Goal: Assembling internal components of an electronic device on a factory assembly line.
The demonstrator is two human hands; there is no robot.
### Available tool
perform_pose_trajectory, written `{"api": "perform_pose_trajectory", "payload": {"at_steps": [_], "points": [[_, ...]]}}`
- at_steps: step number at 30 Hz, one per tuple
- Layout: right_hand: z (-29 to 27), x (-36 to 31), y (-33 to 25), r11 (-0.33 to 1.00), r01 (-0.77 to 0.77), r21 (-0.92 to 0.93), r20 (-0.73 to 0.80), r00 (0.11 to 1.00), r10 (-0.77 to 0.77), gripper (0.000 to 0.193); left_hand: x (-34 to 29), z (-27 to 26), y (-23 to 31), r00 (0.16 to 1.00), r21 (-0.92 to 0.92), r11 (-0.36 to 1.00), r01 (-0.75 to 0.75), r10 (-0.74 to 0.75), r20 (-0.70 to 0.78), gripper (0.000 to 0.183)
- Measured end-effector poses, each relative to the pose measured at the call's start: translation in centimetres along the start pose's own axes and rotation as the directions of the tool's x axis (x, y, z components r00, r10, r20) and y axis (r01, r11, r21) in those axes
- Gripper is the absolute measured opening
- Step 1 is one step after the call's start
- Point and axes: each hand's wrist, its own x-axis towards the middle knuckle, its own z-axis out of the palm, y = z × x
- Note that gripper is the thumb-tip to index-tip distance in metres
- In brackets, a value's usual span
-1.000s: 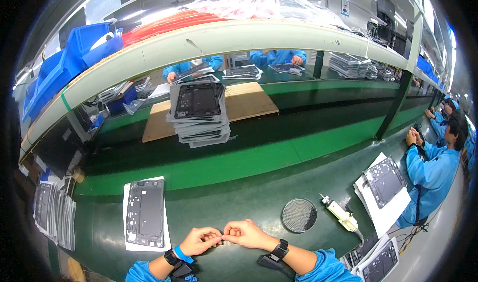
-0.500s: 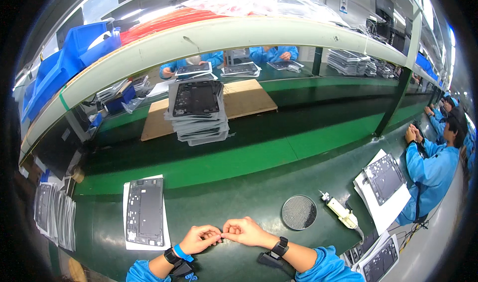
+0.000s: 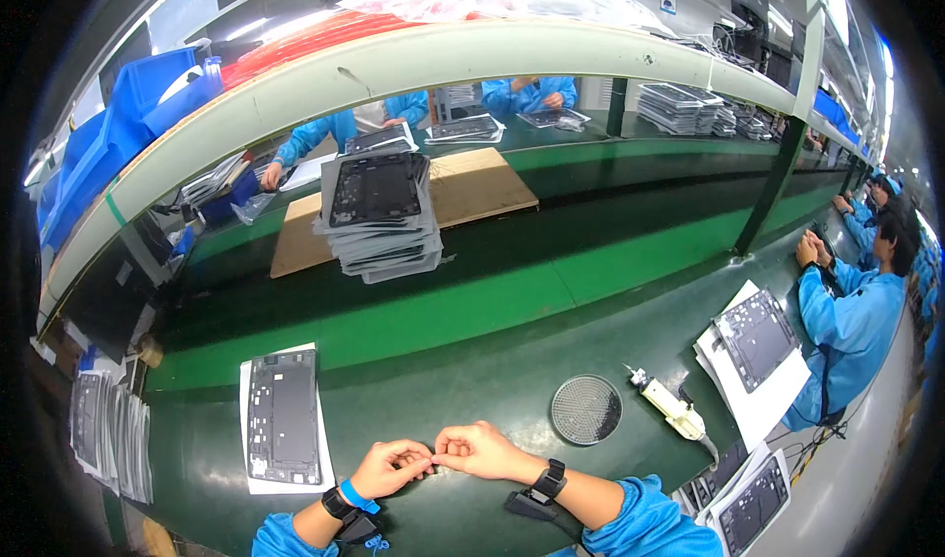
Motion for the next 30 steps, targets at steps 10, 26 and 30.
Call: {"api": "perform_pose_trajectory", "payload": {"at_steps": [10, 26, 30], "points": [[-0.16, -0.10, -0.36, 1.000, -0.017, -0.004, 0.006, 1.000, 0.017, 0.014, -0.08, -0.11, -0.08, 1.000, 0.009, 1.000, -0.019, 0.019, 0.019, 0.013], [-0.18, -0.12, -0.29, 1.000, -0.016, -0.018, 0.005, 1.000, 0.016, 0.014, 0.00, -0.09, -0.14, 0.999, 0.007, 0.999, -0.032, 0.032, 0.019, 0.013], [-0.16, -0.14, -0.19, 1.000, 0.000, 0.004, -0.008, 1.000, 0.000, 0.014, 0.03, -0.05, 0.28, 1.000, 0.023, 1.000, -0.013, 0.012, 0.023, 0.013]]}}
